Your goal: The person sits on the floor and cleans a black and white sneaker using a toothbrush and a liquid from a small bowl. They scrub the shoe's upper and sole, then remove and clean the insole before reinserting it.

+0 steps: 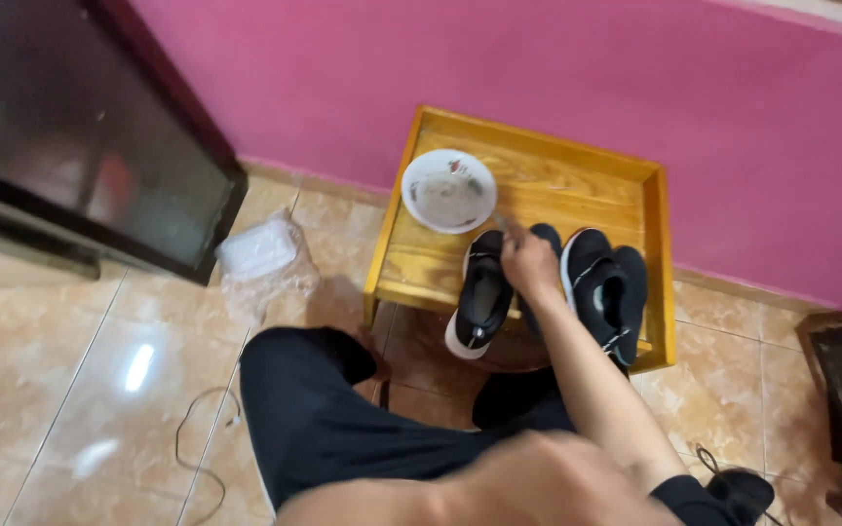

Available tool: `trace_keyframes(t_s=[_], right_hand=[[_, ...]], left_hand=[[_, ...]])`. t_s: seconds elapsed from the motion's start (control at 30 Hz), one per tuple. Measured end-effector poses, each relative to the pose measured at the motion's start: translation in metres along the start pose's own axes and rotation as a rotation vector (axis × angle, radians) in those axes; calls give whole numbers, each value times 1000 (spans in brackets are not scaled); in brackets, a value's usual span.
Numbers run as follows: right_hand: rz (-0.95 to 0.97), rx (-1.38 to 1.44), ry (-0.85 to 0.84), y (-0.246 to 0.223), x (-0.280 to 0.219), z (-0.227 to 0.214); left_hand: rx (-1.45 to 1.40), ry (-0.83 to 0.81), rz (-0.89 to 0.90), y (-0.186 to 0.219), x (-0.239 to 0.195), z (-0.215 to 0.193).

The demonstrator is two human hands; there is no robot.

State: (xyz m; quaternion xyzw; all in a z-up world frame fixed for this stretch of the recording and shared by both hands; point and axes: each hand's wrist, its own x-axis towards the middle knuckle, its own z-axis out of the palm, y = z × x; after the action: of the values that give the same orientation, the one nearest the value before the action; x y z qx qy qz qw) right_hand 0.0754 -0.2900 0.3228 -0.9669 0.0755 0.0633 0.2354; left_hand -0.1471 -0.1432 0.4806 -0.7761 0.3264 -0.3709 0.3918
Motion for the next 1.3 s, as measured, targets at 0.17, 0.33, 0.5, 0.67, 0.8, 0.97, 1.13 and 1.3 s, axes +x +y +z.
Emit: trace_keyframes(t_s=[0.17,0.33,0.5,0.67,0.8,0.97,1.13,1.3], right_hand=[[104,95,-20,-8,-9,-6],[80,191,24,13,-3,6],[10,240,75,41,8,36],[-66,149,68,9,-8,14],[-90,200,111,10,2,16],[80,270,12,14,15,19],[345,1350,-249,29,-26,14],[321,1710,-401,69,-104,7]], left_hand=[[-417,-162,-280,20,-18,-95],[-794,-222,-546,-79,-15,-91],[-1227,-261,-741,-148,-14,-51],[-1643,-256,-924,-75,-10,34],[-1816,-428,-1153,67,-43,99],[-1720,-140,-1085,150,-52,132],[-1804,45,-1113,194,-56,182],[-2129,-194,-1484,151,-51,183]])
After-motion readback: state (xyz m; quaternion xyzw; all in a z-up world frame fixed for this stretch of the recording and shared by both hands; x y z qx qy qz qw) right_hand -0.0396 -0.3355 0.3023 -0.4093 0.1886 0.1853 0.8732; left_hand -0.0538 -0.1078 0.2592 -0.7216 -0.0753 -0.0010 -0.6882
